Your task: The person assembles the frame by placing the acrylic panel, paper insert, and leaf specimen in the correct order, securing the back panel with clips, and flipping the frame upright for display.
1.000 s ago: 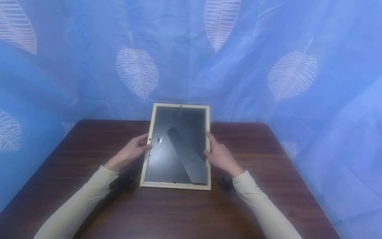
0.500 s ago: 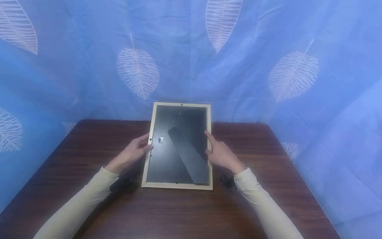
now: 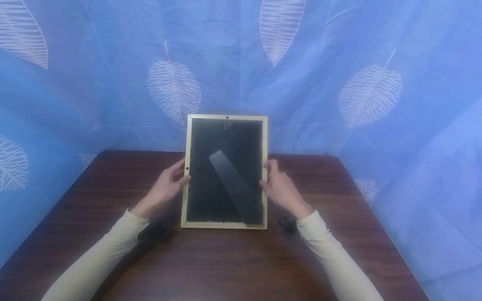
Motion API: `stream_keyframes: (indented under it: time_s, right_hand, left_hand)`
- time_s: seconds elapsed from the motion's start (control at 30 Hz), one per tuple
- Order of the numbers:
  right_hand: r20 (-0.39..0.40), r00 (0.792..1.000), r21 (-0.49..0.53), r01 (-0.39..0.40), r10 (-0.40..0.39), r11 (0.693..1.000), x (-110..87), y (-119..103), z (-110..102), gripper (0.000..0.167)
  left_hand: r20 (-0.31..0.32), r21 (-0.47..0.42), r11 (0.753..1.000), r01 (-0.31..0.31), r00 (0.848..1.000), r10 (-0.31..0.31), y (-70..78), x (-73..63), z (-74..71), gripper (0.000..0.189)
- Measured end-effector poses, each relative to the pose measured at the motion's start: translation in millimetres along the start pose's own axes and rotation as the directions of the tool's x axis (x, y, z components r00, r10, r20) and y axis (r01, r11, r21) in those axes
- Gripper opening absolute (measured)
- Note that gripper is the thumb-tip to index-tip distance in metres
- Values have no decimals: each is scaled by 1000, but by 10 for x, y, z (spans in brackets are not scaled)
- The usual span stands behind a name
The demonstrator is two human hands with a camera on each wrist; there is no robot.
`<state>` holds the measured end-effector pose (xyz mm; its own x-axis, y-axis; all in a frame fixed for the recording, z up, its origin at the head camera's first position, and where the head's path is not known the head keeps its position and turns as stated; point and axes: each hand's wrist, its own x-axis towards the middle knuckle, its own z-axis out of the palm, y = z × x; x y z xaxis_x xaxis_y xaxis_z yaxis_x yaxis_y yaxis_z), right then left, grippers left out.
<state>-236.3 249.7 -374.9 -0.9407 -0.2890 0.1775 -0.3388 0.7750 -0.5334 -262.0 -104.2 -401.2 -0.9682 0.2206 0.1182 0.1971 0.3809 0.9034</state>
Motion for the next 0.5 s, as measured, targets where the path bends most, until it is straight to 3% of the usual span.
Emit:
stream_keyframes:
  time_s: [0.23, 0.5]
  right_hand:
    - [-63, 997, 38, -42, 44, 998, 70, -75, -104, 48]
    - [-113, 989, 152, -80, 98, 985, 217, -23, -133, 59]
  left_hand:
    - [-87, 3, 996, -90, 992, 90, 62, 67, -20, 69]
    - [-170, -27, 991, -131, 978, 124, 50, 175, -19, 68]
